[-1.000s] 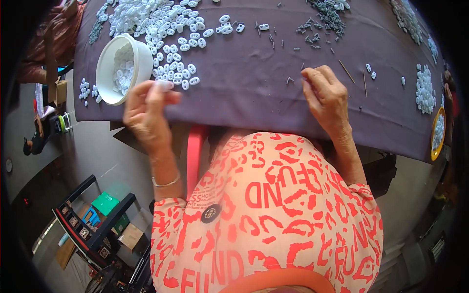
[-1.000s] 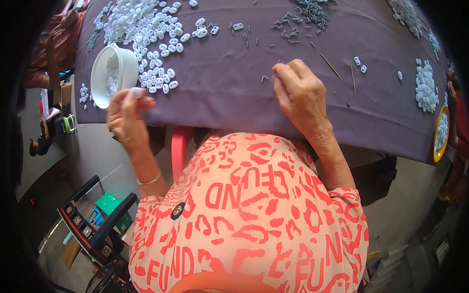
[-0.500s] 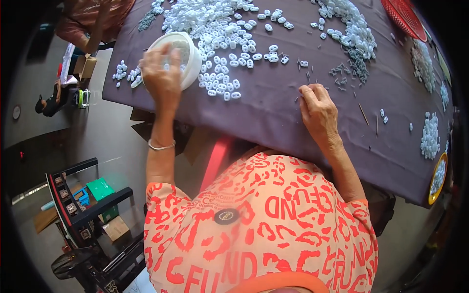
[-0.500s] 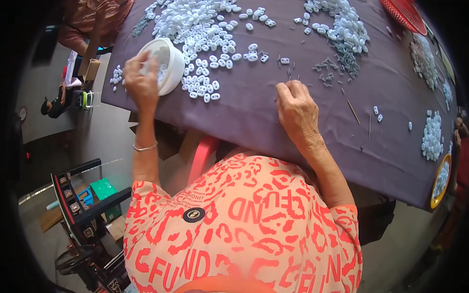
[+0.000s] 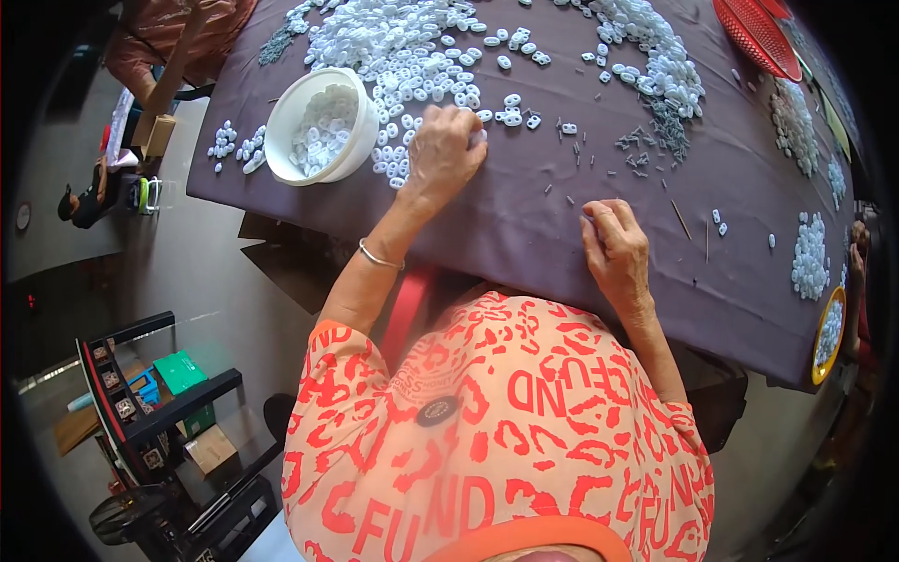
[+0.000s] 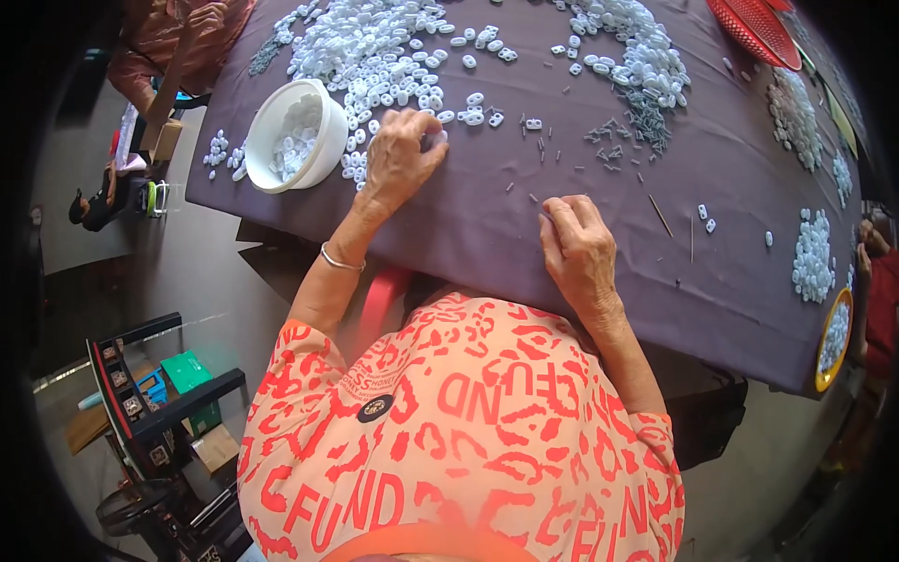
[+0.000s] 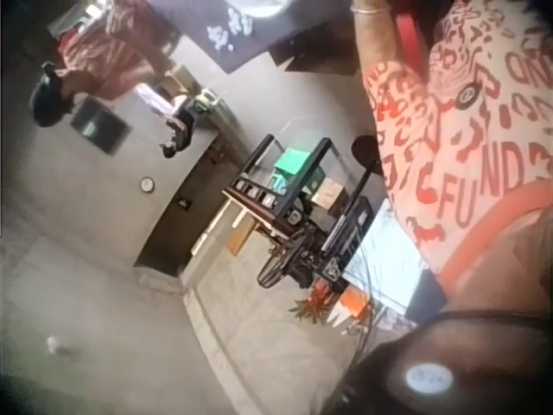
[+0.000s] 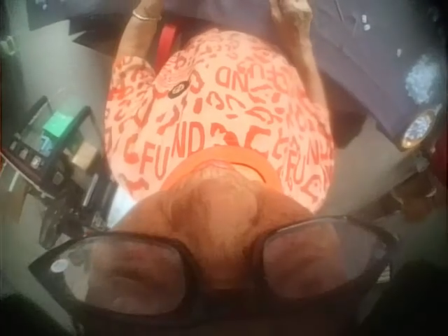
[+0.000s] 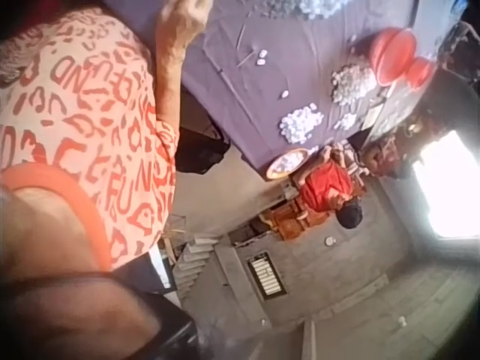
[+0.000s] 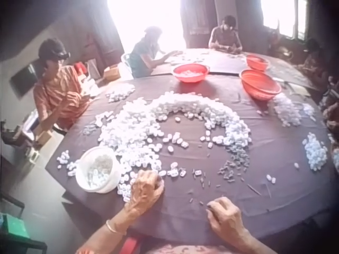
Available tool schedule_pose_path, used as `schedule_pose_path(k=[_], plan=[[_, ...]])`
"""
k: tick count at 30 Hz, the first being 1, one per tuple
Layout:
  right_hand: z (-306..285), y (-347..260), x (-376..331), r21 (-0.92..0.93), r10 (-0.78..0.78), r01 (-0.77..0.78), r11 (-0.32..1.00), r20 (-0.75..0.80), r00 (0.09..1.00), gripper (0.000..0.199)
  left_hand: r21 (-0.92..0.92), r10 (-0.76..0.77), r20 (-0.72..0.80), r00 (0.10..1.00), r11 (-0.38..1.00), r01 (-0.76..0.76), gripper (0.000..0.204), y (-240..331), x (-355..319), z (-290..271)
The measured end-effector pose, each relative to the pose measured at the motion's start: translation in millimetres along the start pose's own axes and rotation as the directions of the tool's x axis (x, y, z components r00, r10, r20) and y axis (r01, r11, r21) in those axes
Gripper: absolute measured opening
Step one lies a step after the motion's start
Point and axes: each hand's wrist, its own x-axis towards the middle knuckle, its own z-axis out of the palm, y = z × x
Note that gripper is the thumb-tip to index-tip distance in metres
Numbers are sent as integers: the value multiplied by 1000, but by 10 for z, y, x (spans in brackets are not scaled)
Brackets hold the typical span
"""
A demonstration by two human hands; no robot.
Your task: The person assembles small plastic cord locks by inserting springs into the plastic toggle pieces by hand.
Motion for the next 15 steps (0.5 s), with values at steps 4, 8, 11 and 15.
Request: schedule_pose_path(k=[4, 8, 11, 15], plan=[[39, -27, 13, 21, -35, 36, 999, -23, 999, 13, -191, 78, 16, 997, 979, -74, 10, 286, -185, 11], [34, -19, 35, 45, -38, 40, 998, -30, 999, 12, -459, 127, 126, 984, 887, -55, 10, 461, -292, 31], [3, -39, 28, 56, -32, 35, 998, -42, 999, 11, -358, 5, -78, 997, 933, -33, 9, 370, -136, 89], [-18, -61, 3, 65, -17, 21, 998, -53, 998, 10, -181, -55, -102, 993, 983, 36, 12, 159, 252, 204]])
